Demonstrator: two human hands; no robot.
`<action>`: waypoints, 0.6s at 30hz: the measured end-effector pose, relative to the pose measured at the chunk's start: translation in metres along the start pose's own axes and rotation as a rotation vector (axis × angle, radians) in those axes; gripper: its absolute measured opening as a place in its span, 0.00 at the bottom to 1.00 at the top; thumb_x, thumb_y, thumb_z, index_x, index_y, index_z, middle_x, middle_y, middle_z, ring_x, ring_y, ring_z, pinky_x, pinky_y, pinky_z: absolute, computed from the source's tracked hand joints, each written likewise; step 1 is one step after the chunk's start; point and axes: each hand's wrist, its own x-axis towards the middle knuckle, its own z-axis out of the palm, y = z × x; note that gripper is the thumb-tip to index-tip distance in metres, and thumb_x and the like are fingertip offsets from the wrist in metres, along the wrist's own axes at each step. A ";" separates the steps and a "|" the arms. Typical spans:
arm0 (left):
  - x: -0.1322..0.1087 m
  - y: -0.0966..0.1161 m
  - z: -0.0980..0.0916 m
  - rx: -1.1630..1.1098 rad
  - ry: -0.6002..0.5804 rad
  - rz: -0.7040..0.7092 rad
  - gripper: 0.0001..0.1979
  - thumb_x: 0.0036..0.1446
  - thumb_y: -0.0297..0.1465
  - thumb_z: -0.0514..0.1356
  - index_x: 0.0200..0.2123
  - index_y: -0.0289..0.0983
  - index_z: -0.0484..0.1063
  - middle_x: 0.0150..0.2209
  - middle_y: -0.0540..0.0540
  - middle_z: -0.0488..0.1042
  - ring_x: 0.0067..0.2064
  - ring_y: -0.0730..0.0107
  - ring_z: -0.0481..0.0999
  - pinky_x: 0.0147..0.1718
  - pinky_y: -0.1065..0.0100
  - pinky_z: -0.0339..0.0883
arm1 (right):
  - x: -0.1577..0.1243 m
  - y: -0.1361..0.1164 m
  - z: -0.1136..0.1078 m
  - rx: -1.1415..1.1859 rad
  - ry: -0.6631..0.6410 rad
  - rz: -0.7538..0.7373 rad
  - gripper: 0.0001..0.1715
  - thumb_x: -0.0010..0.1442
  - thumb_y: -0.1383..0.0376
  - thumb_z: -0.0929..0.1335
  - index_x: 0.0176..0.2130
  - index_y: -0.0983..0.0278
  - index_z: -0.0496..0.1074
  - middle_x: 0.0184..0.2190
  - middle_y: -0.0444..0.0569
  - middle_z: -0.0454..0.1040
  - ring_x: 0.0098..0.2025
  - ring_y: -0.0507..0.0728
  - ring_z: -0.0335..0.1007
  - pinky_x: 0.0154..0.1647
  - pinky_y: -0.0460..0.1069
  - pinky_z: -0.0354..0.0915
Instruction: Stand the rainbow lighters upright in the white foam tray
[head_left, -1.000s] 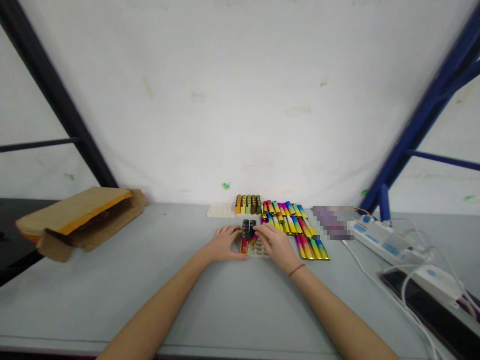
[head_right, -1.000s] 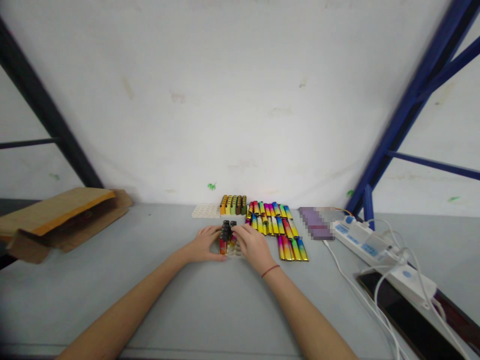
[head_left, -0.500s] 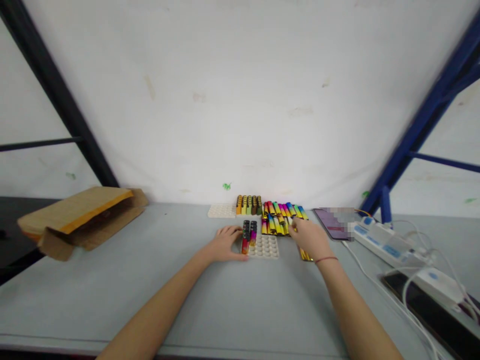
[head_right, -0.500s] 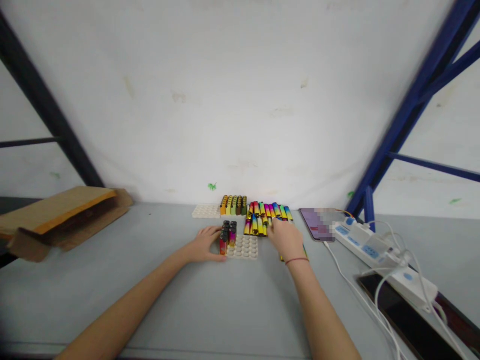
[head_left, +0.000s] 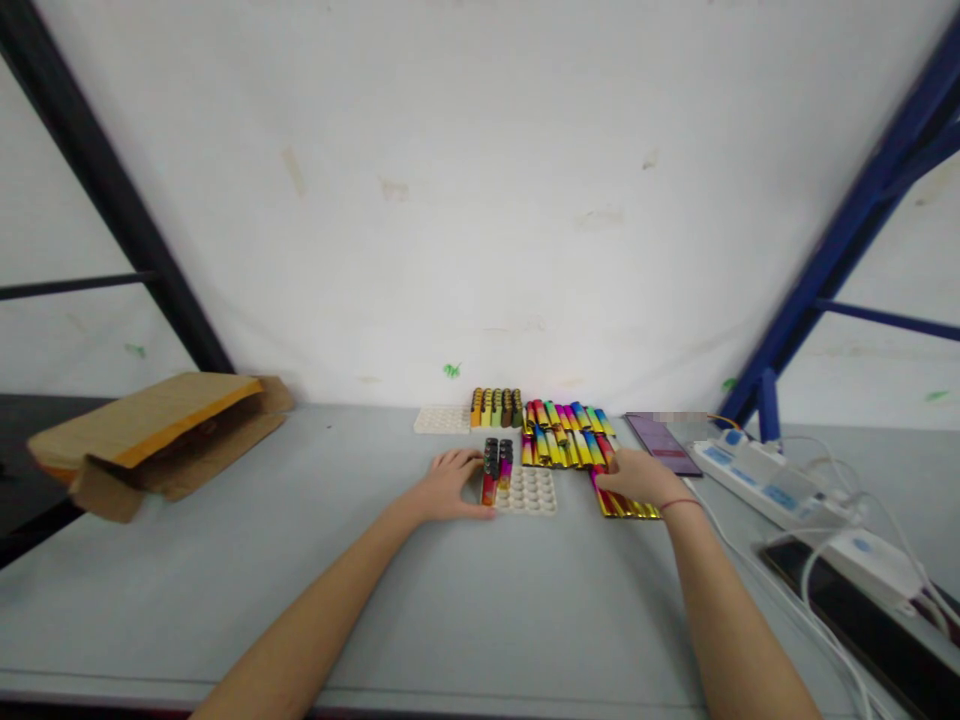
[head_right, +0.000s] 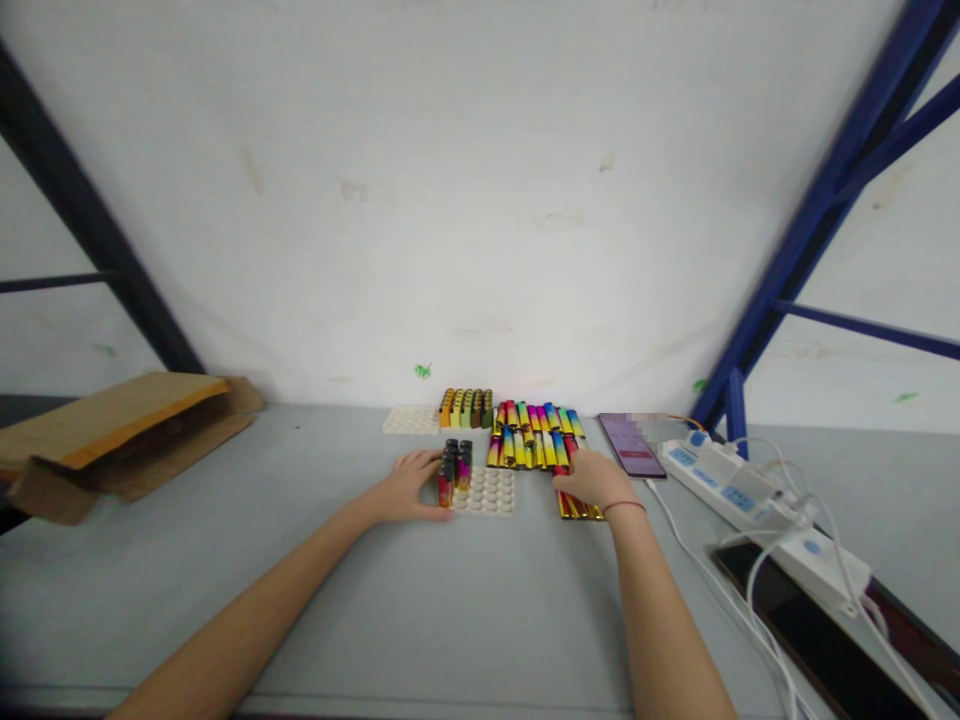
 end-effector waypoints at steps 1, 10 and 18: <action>0.000 0.000 0.000 -0.002 0.000 0.004 0.43 0.46 0.59 0.61 0.58 0.38 0.62 0.61 0.38 0.61 0.60 0.46 0.59 0.58 0.52 0.51 | 0.001 -0.001 0.000 0.047 0.012 -0.070 0.15 0.55 0.60 0.63 0.23 0.66 0.69 0.24 0.55 0.73 0.29 0.59 0.70 0.27 0.49 0.55; 0.000 0.001 -0.002 -0.004 -0.006 -0.002 0.44 0.46 0.59 0.61 0.59 0.36 0.62 0.61 0.37 0.60 0.60 0.46 0.59 0.58 0.51 0.50 | 0.006 -0.018 0.015 0.599 -0.007 -0.223 0.02 0.56 0.68 0.58 0.32 0.61 0.57 0.21 0.40 0.66 0.21 0.51 0.63 0.25 0.46 0.56; 0.000 0.001 -0.001 -0.019 0.003 -0.004 0.43 0.45 0.59 0.61 0.58 0.39 0.63 0.61 0.38 0.61 0.60 0.45 0.59 0.58 0.50 0.51 | 0.016 -0.036 0.032 0.675 0.305 -0.245 0.21 0.62 0.54 0.56 0.24 0.61 0.61 0.22 0.45 0.66 0.27 0.55 0.63 0.30 0.49 0.57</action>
